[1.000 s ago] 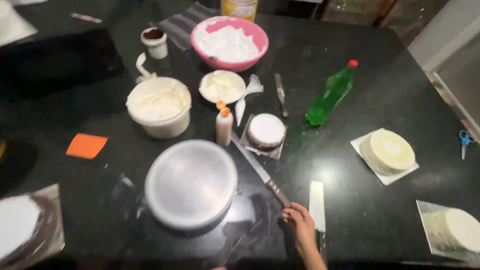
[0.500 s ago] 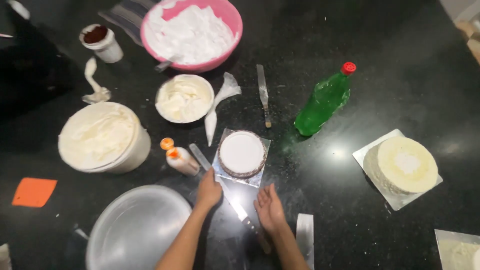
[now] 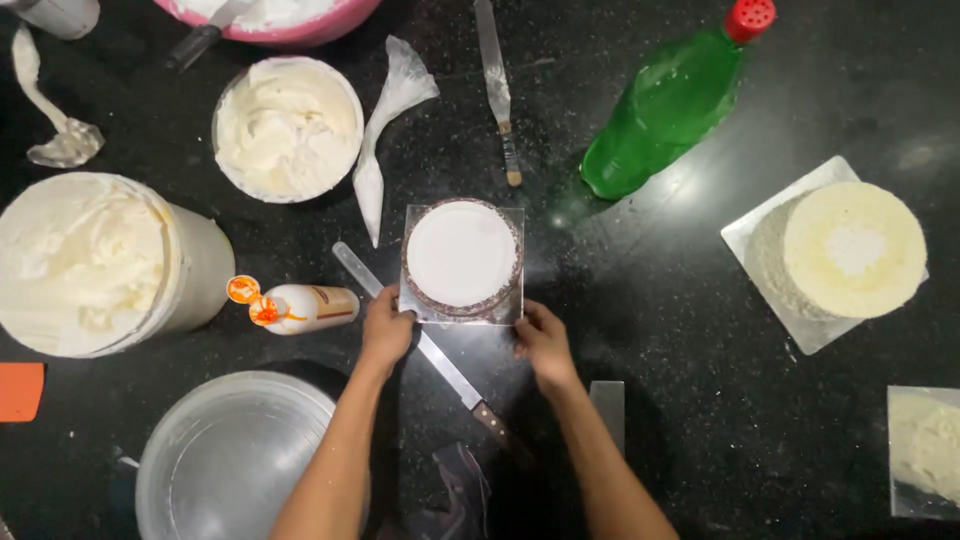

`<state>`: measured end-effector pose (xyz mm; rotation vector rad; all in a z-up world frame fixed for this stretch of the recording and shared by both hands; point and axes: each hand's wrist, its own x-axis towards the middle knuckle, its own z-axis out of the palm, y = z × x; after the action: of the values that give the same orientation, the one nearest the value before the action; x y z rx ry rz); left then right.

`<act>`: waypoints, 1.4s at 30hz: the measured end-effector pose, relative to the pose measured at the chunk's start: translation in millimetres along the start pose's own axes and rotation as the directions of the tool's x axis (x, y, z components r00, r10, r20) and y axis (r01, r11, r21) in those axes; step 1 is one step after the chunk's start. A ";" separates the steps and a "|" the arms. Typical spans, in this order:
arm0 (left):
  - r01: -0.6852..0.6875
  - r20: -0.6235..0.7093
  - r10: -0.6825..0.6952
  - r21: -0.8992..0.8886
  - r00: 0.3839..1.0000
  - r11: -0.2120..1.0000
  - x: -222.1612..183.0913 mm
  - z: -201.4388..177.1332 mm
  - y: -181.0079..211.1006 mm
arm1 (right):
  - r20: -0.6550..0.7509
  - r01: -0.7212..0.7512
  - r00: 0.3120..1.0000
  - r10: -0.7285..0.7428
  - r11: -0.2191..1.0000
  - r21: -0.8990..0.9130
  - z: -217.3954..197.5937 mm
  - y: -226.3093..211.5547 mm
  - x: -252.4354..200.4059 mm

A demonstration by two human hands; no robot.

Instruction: The person rotates a cake turntable and smooths the white frosting on the sides of a cake, wiping the scraper on a cloth between passes. They reposition the cake board on the turntable, carry the finished cake to a metal table with other iced cakes, and return to continue smoothing another cake.

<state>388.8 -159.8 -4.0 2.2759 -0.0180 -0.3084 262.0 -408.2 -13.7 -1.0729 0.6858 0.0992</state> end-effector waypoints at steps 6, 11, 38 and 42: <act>0.362 0.192 -0.312 -0.347 0.930 0.865 -43.4 6.7 32.2 | 0.049 0.189 0.982 -0.183 0.926 -0.325 -11.8 -54.5 -39.7; 0.205 0.144 -0.150 -0.545 0.978 0.813 -136.0 -7.2 35.1 | -0.040 0.108 0.988 -0.148 0.855 -0.507 -32.2 -60.5 -139.4; 0.202 -0.048 -0.328 -0.702 0.943 0.683 -346.8 -234.1 -97.8 | 0.207 0.355 0.932 -0.297 0.638 -0.684 44.8 43.4 -245.2; 0.167 -0.178 -0.305 -0.537 0.935 0.827 -345.9 -232.5 -114.9 | 0.215 0.262 0.742 -0.635 -0.020 -0.965 -50.5 43.1 -283.3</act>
<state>96.0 127.6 132.6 1.7585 0.4413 -0.1200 -2.7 -359.2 96.8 -2.6939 0.4013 -0.2853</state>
